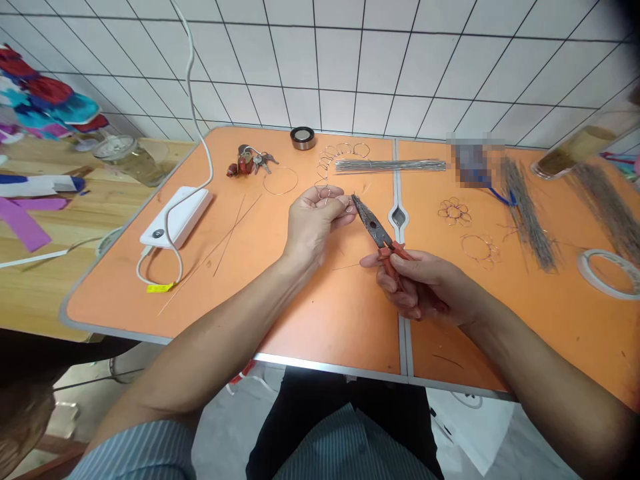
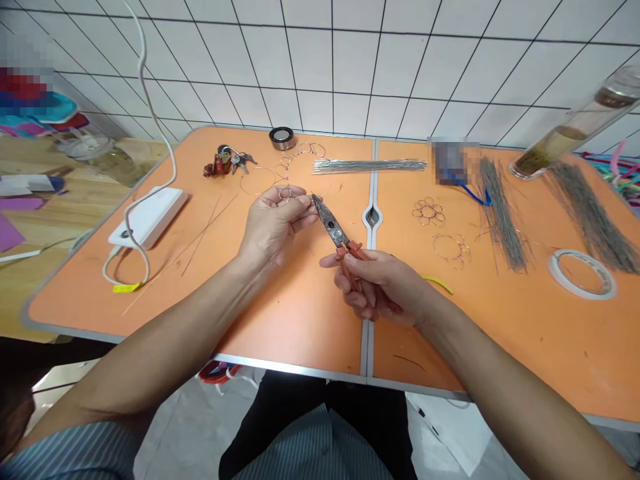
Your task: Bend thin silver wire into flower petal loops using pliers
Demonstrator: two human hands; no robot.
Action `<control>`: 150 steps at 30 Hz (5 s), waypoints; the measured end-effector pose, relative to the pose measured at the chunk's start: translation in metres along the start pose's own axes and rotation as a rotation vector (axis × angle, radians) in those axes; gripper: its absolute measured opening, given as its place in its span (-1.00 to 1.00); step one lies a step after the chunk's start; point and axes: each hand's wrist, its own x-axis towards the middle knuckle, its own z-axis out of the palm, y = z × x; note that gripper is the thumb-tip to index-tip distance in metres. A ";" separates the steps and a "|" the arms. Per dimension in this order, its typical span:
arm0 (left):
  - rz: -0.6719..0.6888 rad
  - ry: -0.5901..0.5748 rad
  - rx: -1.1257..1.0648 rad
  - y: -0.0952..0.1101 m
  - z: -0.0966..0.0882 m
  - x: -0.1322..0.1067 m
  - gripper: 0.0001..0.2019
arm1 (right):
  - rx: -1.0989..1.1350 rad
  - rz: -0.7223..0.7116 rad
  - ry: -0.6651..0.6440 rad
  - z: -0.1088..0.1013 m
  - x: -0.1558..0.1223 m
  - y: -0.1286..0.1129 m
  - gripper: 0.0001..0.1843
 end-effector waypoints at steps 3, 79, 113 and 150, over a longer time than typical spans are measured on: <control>-0.019 0.006 0.001 0.002 0.001 -0.001 -0.78 | 0.156 0.051 -0.128 -0.002 -0.001 -0.003 -0.58; 0.026 -0.259 0.047 0.015 -0.004 -0.003 -0.63 | -1.474 -0.359 0.690 -0.006 -0.004 -0.002 -0.54; 0.043 -0.250 0.078 0.016 -0.006 0.000 -0.75 | -1.025 -0.260 0.418 -0.010 -0.009 -0.007 -0.60; 0.088 -0.166 0.019 -0.006 -0.006 0.002 -0.81 | -1.910 -0.588 1.010 -0.001 0.004 0.027 -0.50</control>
